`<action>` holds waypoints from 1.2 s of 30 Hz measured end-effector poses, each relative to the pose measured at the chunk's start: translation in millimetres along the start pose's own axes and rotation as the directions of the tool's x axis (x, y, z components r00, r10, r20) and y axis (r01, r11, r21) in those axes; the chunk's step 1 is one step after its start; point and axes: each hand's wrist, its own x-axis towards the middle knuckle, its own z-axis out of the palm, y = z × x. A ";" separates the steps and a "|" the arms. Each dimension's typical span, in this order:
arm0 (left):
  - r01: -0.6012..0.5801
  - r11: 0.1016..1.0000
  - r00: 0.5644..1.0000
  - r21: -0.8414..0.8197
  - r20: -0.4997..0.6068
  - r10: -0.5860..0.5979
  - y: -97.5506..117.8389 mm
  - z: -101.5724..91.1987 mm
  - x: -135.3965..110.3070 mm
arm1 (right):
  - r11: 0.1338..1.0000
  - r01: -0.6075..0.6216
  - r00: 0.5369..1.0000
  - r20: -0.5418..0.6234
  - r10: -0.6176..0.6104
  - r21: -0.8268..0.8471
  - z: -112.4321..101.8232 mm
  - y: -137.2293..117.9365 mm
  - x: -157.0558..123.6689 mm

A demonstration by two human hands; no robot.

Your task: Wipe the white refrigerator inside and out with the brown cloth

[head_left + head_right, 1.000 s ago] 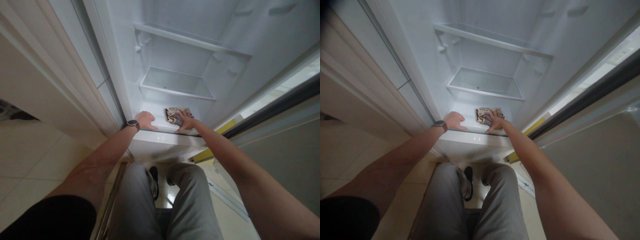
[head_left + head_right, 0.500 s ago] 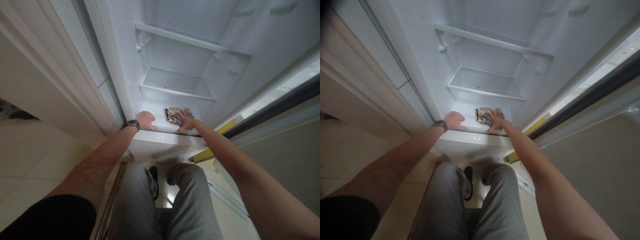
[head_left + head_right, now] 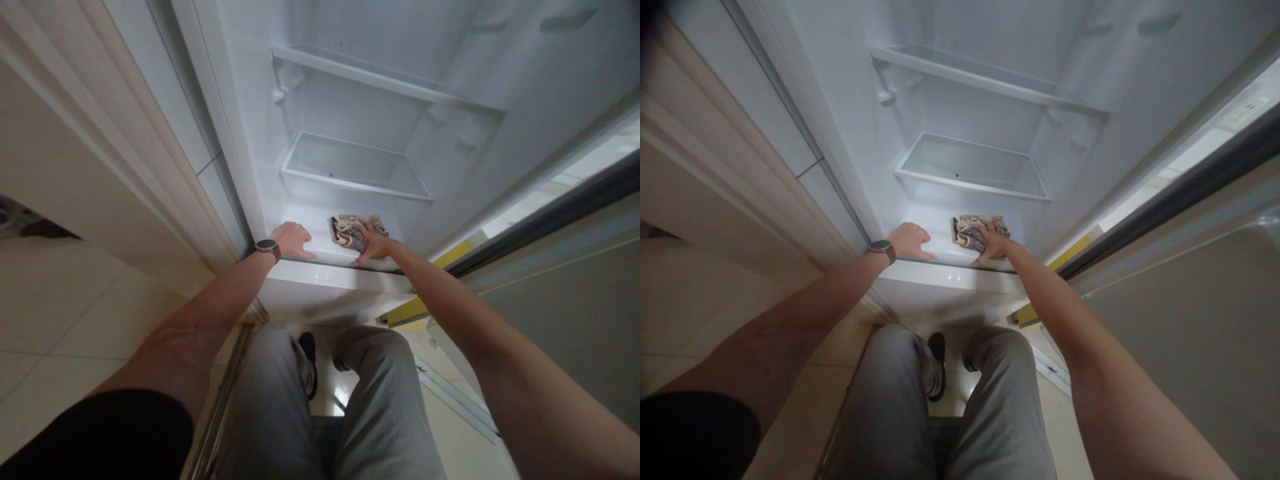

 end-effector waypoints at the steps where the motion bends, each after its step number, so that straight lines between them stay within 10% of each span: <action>1: -0.001 1.000 1.000 -0.003 -0.001 0.001 0.0 0.0 0.0 | 1.000 -0.002 1.000 0.000 0.002 0.001 0.2 0.3 0.3; 36: -0.001 1.000 1.000 -0.007 -0.004 0.001 -0.9 2.8 0.1 | 1.000 -0.003 1.000 0.005 0.003 0.005 -1.4 -1.3 -1.5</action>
